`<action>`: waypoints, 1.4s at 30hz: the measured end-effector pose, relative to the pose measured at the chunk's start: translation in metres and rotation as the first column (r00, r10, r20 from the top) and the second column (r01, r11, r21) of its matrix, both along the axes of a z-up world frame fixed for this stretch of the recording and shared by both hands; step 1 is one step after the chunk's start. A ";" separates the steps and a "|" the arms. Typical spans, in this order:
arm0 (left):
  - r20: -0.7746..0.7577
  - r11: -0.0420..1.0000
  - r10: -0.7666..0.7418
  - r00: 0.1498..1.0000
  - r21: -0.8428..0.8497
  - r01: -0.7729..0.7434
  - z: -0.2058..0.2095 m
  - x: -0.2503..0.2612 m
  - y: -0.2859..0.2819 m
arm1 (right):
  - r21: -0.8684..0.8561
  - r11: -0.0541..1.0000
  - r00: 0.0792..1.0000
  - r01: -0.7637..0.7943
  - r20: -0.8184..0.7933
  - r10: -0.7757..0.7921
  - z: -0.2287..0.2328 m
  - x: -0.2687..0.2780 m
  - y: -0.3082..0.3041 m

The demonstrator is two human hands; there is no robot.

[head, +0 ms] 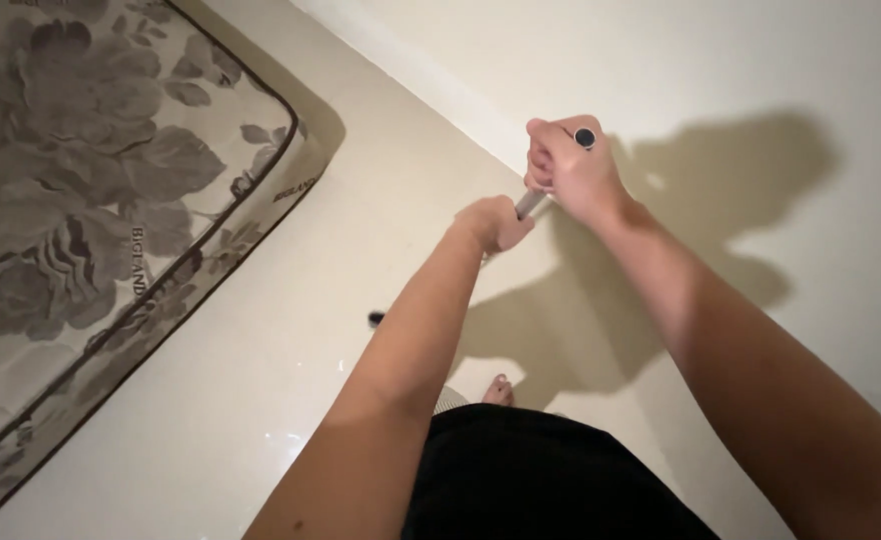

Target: Sweeping the tiled floor in a bedroom, including moving around a mattress.

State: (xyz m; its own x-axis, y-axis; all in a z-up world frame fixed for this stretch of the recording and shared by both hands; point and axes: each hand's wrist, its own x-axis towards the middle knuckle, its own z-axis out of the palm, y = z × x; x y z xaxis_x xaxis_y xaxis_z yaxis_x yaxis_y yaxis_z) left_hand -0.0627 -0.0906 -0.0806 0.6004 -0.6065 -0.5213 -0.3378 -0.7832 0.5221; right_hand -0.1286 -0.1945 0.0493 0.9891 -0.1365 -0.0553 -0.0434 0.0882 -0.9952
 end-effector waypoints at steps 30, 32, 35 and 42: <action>0.290 0.934 0.258 0.921 0.167 -0.314 0.036 0.081 0.294 | 0.027 0.941 0.905 -0.338 0.284 0.317 -0.011 0.100 0.256; 0.323 0.926 0.291 0.900 0.139 -0.350 0.014 0.079 0.328 | -0.054 0.913 0.875 -0.405 0.268 0.404 -0.020 0.100 0.284; 0.312 0.896 0.364 0.878 0.142 -0.421 -0.014 0.072 0.368 | -0.242 0.831 0.818 -0.500 0.183 0.545 -0.040 0.096 0.316; 0.179 0.847 0.478 0.860 0.167 -0.505 -0.025 0.054 0.378 | -0.300 0.780 0.781 -0.550 0.145 0.607 -0.076 0.090 0.328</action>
